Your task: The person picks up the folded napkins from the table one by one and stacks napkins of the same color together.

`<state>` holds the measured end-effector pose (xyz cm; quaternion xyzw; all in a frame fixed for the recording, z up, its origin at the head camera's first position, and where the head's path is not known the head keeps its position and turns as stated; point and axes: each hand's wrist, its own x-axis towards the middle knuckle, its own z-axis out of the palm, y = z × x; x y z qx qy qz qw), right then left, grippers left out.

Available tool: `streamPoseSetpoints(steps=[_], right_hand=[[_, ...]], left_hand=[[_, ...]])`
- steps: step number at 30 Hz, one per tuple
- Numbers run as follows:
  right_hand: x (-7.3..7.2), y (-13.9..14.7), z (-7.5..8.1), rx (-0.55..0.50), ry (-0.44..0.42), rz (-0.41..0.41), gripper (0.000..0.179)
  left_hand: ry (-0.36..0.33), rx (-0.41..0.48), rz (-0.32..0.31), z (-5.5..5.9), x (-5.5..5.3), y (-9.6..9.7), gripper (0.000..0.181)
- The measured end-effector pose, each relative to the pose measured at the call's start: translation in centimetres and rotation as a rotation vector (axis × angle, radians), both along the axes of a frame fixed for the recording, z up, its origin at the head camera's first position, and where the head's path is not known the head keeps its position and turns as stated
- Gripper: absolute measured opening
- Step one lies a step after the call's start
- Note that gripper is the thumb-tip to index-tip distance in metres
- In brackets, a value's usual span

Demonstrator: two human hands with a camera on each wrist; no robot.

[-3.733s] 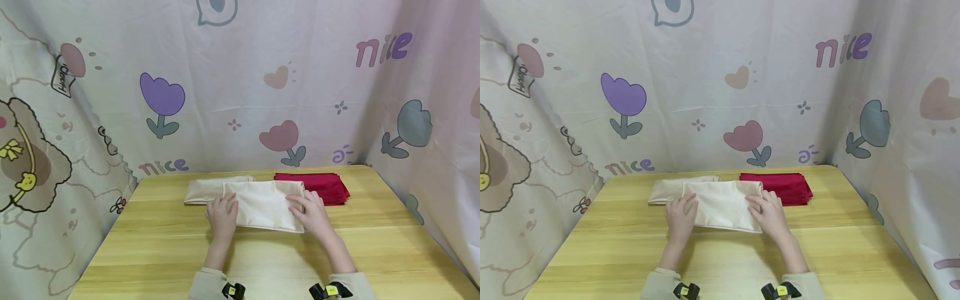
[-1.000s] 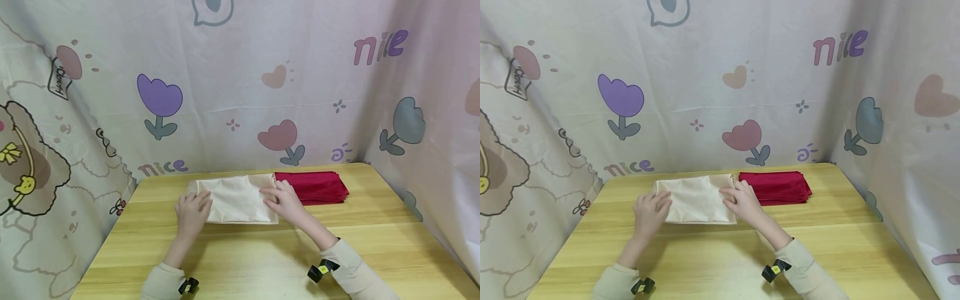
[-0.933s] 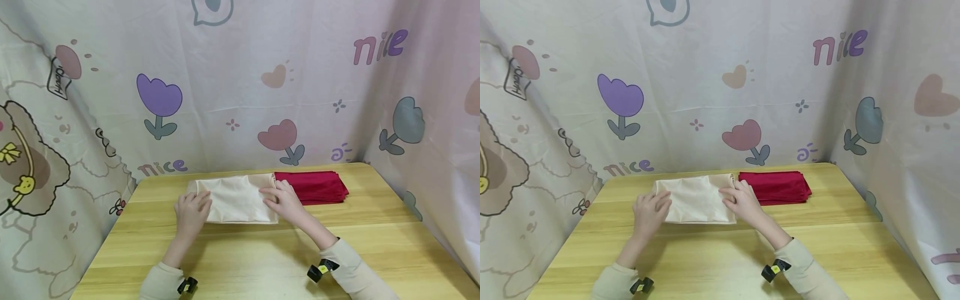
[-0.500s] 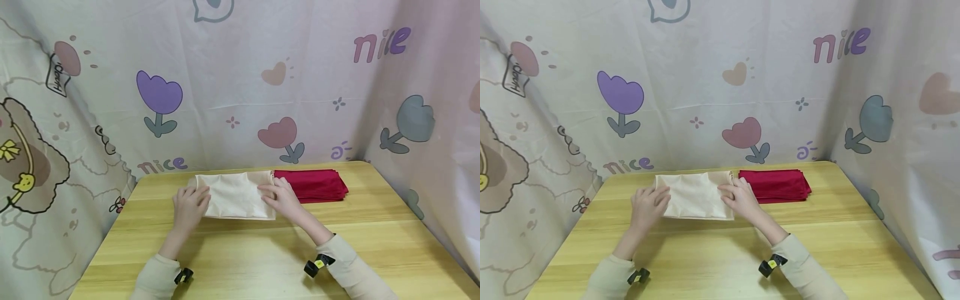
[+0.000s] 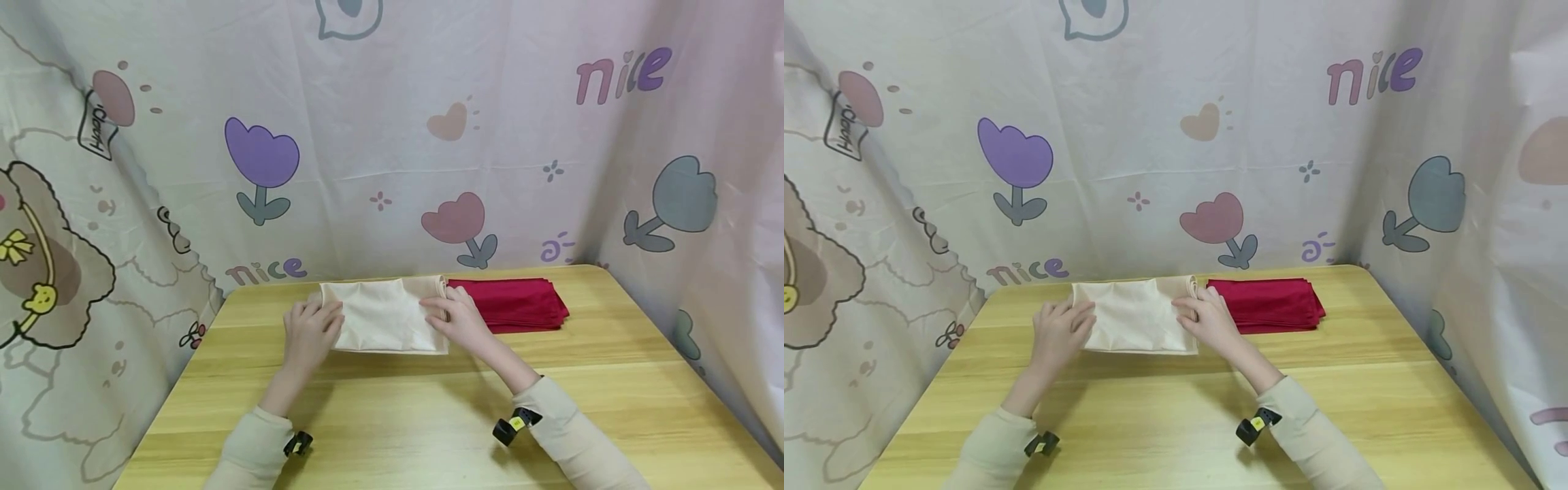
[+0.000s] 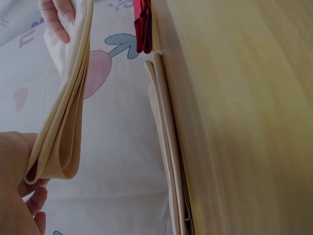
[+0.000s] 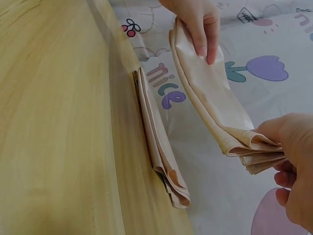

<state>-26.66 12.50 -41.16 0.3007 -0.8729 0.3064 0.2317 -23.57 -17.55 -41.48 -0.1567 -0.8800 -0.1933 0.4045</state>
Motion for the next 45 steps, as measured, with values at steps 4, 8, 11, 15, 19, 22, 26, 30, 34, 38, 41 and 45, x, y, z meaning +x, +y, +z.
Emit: streamPoseSetpoints(steps=[4, 8, 11, 15, 19, 22, 26, 30, 34, 38, 41, 45], right_hand=[[-0.4, -0.1, 0.0, 0.006, -0.032, -0.006, 0.029], [-0.7, -0.2, 0.0, 0.007, -0.041, -0.008, 0.029], [-0.9, -0.2, 0.0, 0.003, -0.041, -0.002, 0.029], [-1.4, -0.2, 0.2, 0.002, -0.058, 0.003, 0.028], [-1.8, -0.4, 0.2, -0.002, -0.07, 0.003, 0.027], [-2.0, -0.5, 0.2, -0.006, -0.064, 0.007, 0.027], [-2.4, -0.5, 0.2, -0.002, -0.069, 0.002, 0.028], [-2.8, -0.6, 0.5, 0.003, -0.091, 0.001, 0.028], [-3.0, -0.8, 0.8, 0.011, -0.091, 0.006, 0.028], [-3.3, -0.9, 1.1, 0.018, -0.077, 0.006, 0.028], [-3.4, -1.1, 1.3, 0.016, -0.061, 0.012, 0.028], [-3.7, -1.4, 1.4, 0.019, -0.045, 0.024, 0.029]], left_hand=[[0.004, -0.013, -0.007, 0.2, -0.2, -0.1, 0.024], [0.022, -0.029, -0.013, 0.3, -0.5, -0.2, 0.023], [0.037, -0.035, -0.023, 0.3, -0.7, -0.3, 0.022], [0.035, -0.04, -0.029, 0.4, -1.0, -0.5, 0.022], [0.029, -0.054, -0.02, 0.5, -1.4, -0.7, 0.023], [0.043, -0.062, -0.023, 0.6, -1.7, -0.8, 0.022], [0.052, -0.066, -0.022, 1.0, -2.0, -0.7, 0.022], [0.019, -0.07, -0.009, 1.4, -2.1, -0.8, 0.023], [0.01, -0.075, 0.0, 1.7, -2.4, -1.0, 0.023], [0.036, -0.089, -0.007, 1.9, -2.7, -1.3, 0.022], [0.045, -0.095, -0.016, 2.1, -2.8, -1.5, 0.021], [0.035, -0.093, -0.012, 2.0, -3.1, -1.9, 0.02]])
